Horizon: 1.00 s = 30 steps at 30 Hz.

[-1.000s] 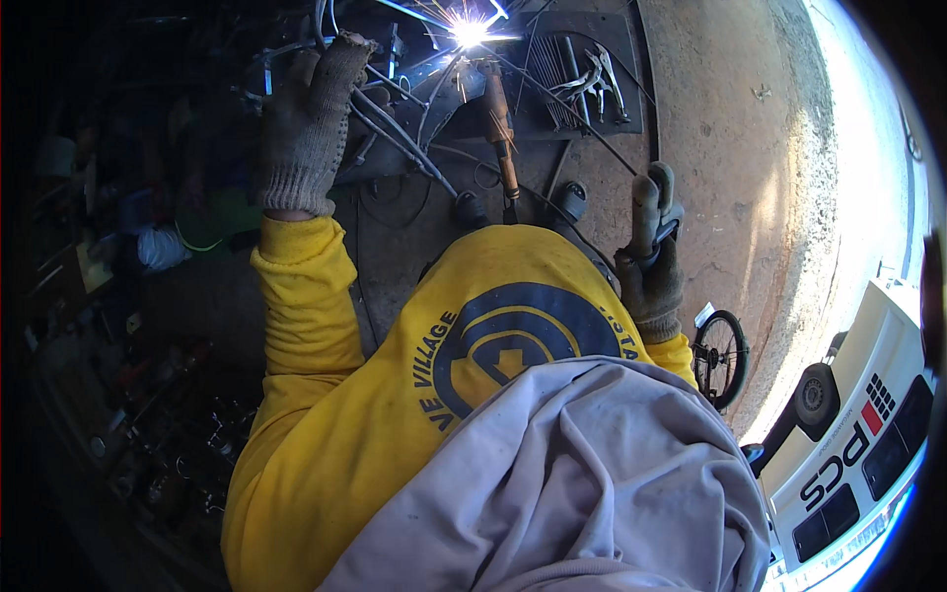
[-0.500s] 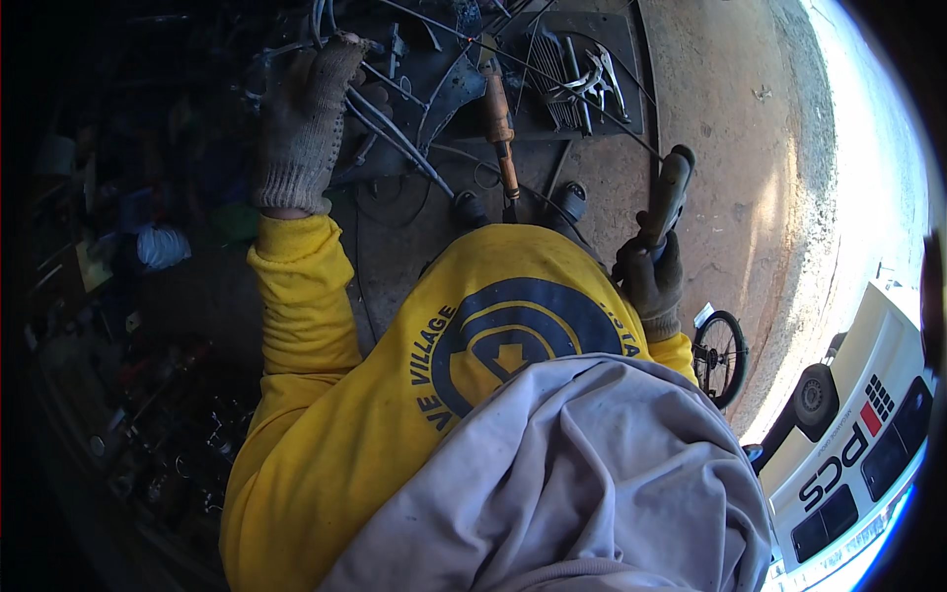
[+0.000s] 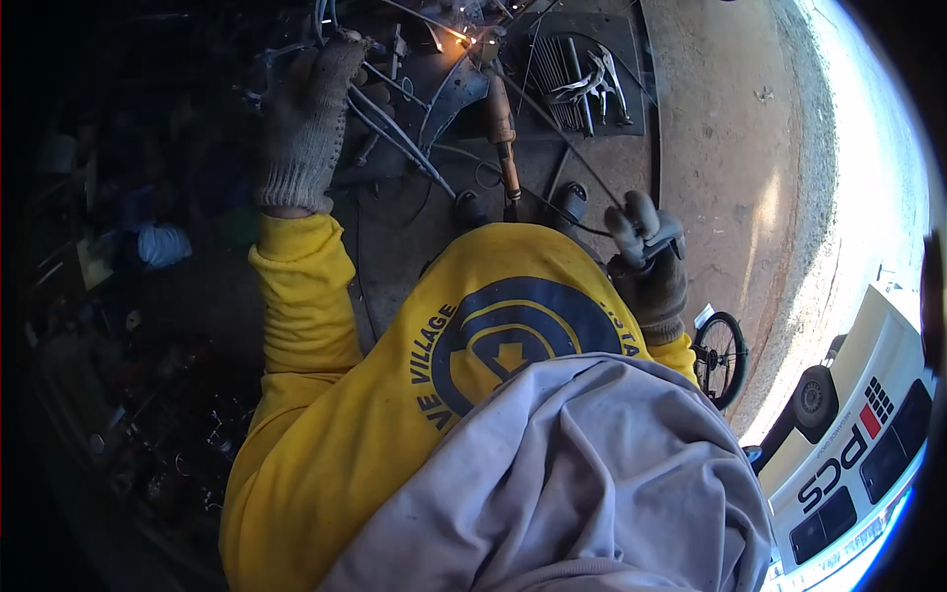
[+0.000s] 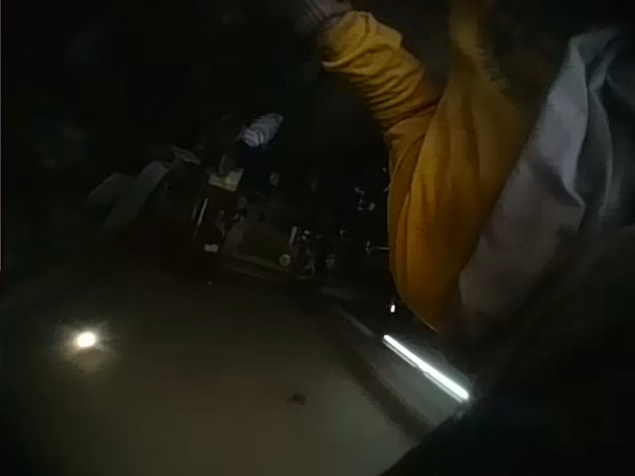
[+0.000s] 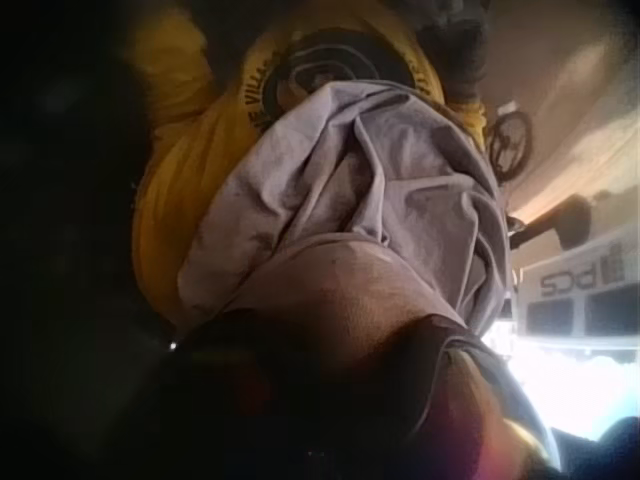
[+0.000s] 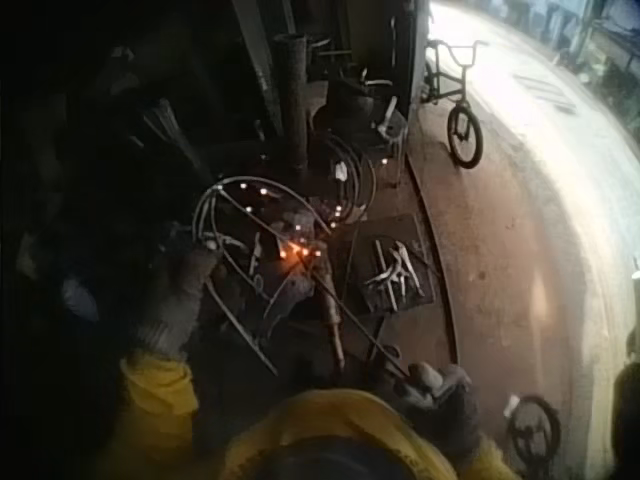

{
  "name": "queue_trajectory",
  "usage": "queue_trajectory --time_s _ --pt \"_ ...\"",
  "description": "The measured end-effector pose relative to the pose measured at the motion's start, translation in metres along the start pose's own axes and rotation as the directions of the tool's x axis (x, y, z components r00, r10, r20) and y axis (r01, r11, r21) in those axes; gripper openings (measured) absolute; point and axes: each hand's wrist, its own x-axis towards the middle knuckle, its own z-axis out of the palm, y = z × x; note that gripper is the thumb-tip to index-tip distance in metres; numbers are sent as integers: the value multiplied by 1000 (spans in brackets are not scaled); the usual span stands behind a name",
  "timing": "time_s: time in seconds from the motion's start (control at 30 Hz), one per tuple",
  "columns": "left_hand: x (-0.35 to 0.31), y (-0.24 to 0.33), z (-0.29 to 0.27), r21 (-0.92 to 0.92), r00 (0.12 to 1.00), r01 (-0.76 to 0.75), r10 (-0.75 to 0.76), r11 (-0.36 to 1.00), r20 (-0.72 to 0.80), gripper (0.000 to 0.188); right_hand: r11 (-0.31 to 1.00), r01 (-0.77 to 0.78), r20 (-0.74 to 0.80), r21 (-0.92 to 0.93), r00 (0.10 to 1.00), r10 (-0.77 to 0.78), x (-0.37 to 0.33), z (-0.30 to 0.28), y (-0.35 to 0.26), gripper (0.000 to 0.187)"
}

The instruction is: The person joins metal wire components together using a welder, positioning the metal pieces by hand and applying the welding electrode to create joints, then moves the frame to a machine to strike it with a hammer.

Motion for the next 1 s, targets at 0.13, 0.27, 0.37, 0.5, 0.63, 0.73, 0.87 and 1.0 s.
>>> queue_trajectory --time_s 0.13,0.27,0.37,0.5,0.63,0.73,0.87,1.0 --pt "-3 -3 0 90 979 -205 205 975 8 23 753 23 -172 -657 968 -180 3 10 -21 51" --pt "-2 -2 -1 115 980 -194 197 974 -20 23 705 -185 -259 -685 966 1 -15 5 -14 43" --pt "-2 3 -3 4 1000 -10 10 1000 27 28 697 -49 -98 -716 995 -30 -6 8 -27 69" --pt "-2 1 -3 -63 997 69 -67 996 29 33 704 -132 -168 -698 986 19 -20 3 -9 52" --pt "-4 5 0 -99 998 54 -57 994 -28 52 737 -225 -252 -637 965 77 -26 4 -4 48" --pt "-4 11 -4 62 1000 5 -6 998 21 29 792 -284 -307 -540 943 128 -23 9 -9 49" --pt "-4 5 -4 19 1000 9 -9 1000 13 28 810 -296 -313 -506 938 147 -21 11 -13 51" --pt "-1 -17 -4 31 992 -125 124 992 30 34 803 -257 -308 -538 947 97 -20 12 -10 50"
